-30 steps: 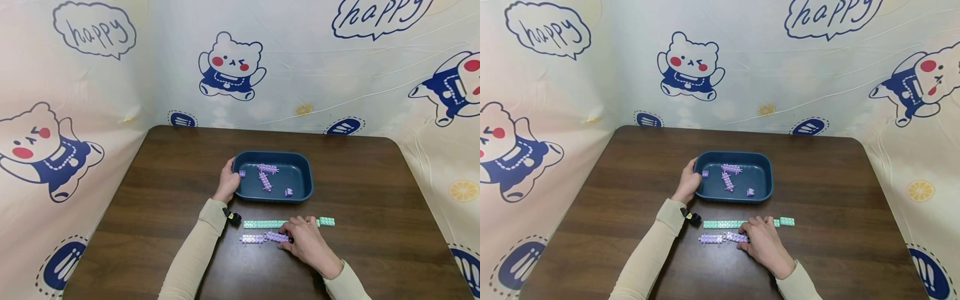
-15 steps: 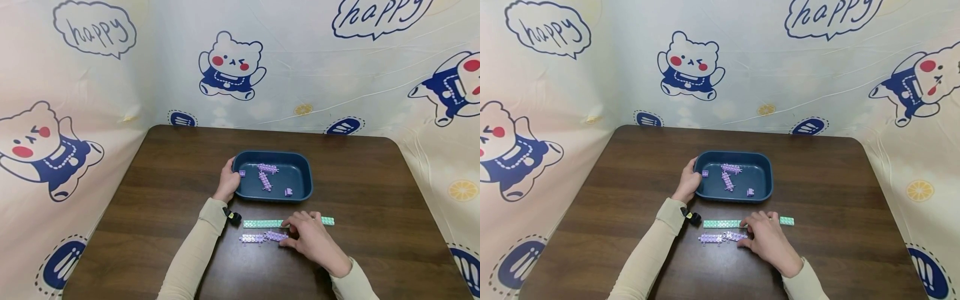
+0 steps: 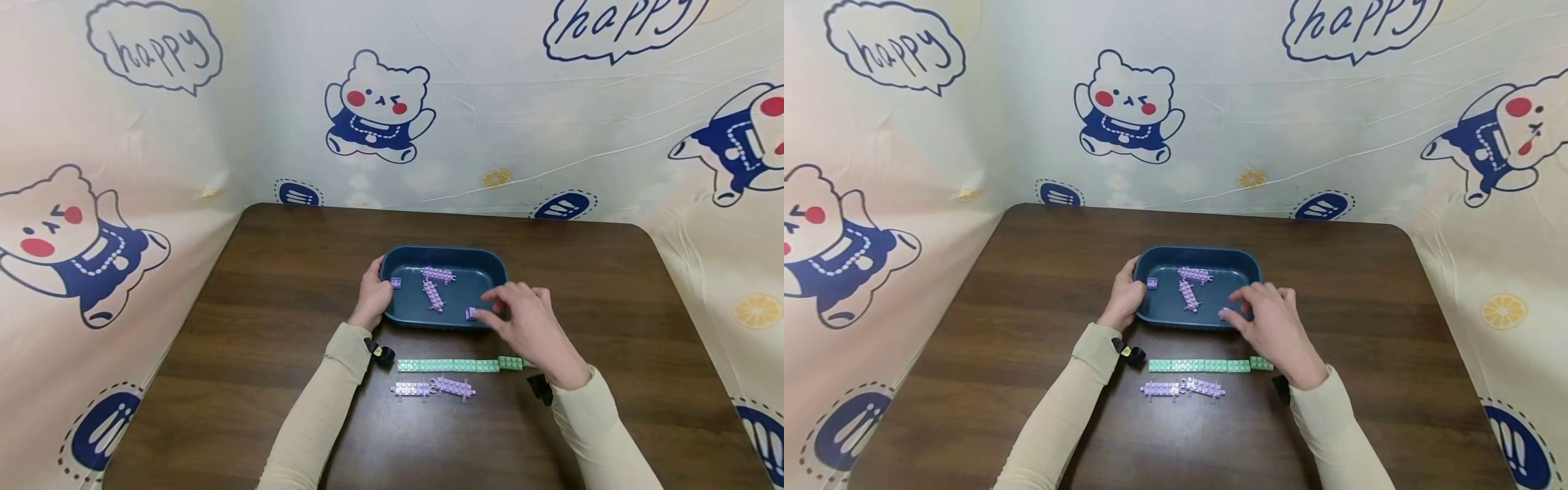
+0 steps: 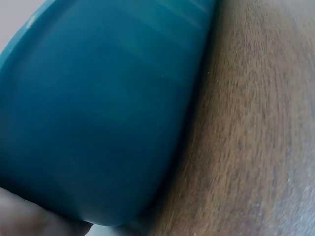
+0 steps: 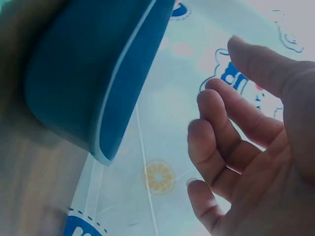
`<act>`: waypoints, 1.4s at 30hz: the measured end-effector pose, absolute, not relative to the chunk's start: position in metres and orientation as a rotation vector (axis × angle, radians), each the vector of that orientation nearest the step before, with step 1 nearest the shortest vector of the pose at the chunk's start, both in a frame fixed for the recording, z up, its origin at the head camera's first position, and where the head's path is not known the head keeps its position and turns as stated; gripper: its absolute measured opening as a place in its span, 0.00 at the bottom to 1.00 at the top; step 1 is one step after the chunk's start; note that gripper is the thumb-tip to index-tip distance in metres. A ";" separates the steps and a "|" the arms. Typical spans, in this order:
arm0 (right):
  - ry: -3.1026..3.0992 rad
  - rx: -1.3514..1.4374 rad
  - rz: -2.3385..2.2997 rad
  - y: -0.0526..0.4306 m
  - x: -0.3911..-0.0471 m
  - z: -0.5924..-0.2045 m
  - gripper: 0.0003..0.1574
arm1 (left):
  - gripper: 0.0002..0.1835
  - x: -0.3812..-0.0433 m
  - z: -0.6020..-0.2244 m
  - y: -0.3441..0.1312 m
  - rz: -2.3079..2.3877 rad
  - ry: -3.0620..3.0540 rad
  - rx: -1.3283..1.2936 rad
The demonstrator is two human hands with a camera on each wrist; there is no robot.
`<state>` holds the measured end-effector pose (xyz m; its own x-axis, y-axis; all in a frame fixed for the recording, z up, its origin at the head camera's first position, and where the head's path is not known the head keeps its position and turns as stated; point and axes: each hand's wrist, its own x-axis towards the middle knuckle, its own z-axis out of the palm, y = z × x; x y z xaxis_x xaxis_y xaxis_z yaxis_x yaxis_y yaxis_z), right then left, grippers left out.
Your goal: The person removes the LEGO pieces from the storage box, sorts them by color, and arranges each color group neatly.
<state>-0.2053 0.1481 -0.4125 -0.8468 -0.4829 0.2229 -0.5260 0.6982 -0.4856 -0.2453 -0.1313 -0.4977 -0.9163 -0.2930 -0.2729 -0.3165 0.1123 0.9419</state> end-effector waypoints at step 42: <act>-3.154 0.928 0.456 0.082 -0.303 -0.475 0.28 | 0.36 -0.245 -0.498 -0.131 1.972 2.346 -0.639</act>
<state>-0.3032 0.0824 -0.4754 -0.8290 -0.5517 -0.0917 -0.5031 0.8073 -0.3085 -0.2454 -0.1307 -0.4979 -0.9166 -0.2992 -0.2651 -0.3126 0.1232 0.9419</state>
